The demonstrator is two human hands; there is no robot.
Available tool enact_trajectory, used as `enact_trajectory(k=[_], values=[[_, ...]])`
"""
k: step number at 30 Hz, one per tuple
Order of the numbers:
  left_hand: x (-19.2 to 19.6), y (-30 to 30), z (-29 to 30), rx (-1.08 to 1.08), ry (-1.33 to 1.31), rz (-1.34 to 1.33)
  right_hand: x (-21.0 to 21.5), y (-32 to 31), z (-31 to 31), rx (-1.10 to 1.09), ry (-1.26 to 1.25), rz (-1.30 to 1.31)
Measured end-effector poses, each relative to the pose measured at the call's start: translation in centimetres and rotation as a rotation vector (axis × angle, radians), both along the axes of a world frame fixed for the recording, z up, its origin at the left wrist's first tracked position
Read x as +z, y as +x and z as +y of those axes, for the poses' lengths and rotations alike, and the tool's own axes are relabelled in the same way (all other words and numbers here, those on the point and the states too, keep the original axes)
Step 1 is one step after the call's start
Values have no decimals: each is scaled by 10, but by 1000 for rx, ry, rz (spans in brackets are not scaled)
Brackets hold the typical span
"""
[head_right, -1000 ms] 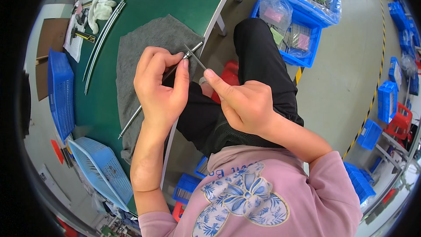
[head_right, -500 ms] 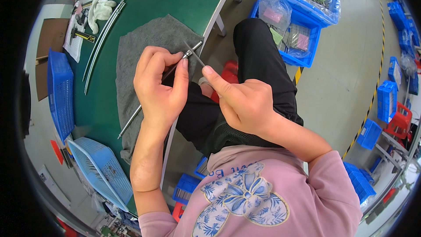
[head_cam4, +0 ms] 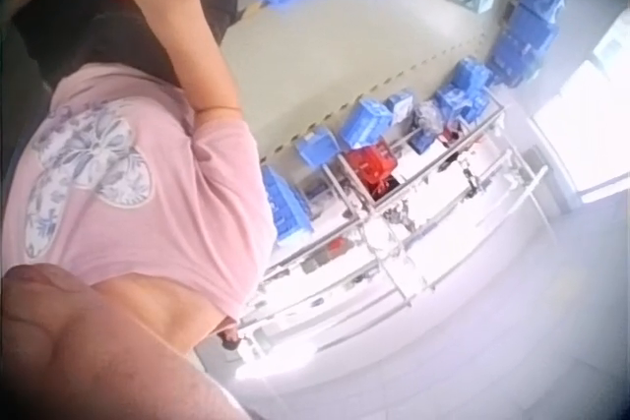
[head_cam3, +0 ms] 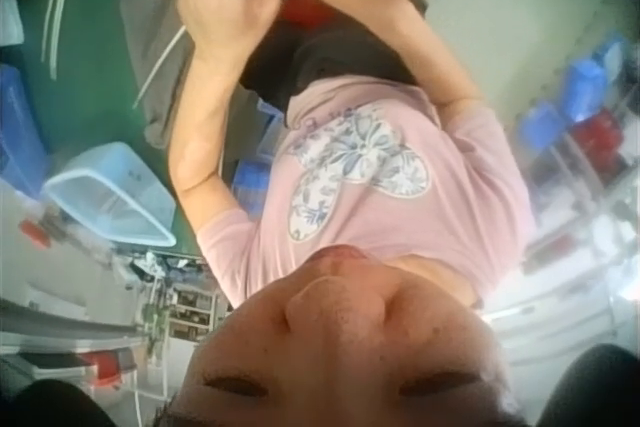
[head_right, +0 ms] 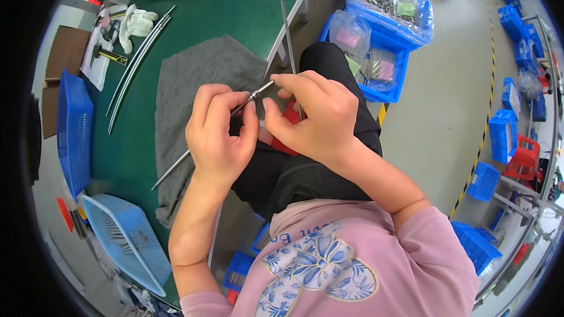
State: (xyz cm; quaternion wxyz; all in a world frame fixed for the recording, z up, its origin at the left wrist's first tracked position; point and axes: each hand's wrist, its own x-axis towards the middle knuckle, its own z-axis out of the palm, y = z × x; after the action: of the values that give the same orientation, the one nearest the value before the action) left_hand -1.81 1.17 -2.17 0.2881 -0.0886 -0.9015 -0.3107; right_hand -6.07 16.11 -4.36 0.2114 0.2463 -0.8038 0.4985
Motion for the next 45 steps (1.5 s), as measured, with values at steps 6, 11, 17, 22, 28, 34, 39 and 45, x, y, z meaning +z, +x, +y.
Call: enact_trajectory(k=[6,11,17,22,28,34,39,45], values=[[-1,-1,0,-36,29,5,-5,-2,-2,-59,22,47],[-3,-1,0,-40,20,-13,-5,-1,-1,-19,77,52],[-3,-2,-1,-36,42,-21,-9,-3,-6,-88,33,79],[-4,-2,-1,-36,48,-23,-13,-5,0,-48,79,134],[-4,-3,-2,-31,72,-43,-3,-2,-2,-47,-15,47],[-2,-2,-3,-61,31,-47,-6,-5,-4,-45,-52,13],[-3,-3,-3,-59,28,-46,-6,-7,-6,-56,-49,21],[-4,-3,-3,-35,55,-36,1,-15,2,-29,-18,62]])
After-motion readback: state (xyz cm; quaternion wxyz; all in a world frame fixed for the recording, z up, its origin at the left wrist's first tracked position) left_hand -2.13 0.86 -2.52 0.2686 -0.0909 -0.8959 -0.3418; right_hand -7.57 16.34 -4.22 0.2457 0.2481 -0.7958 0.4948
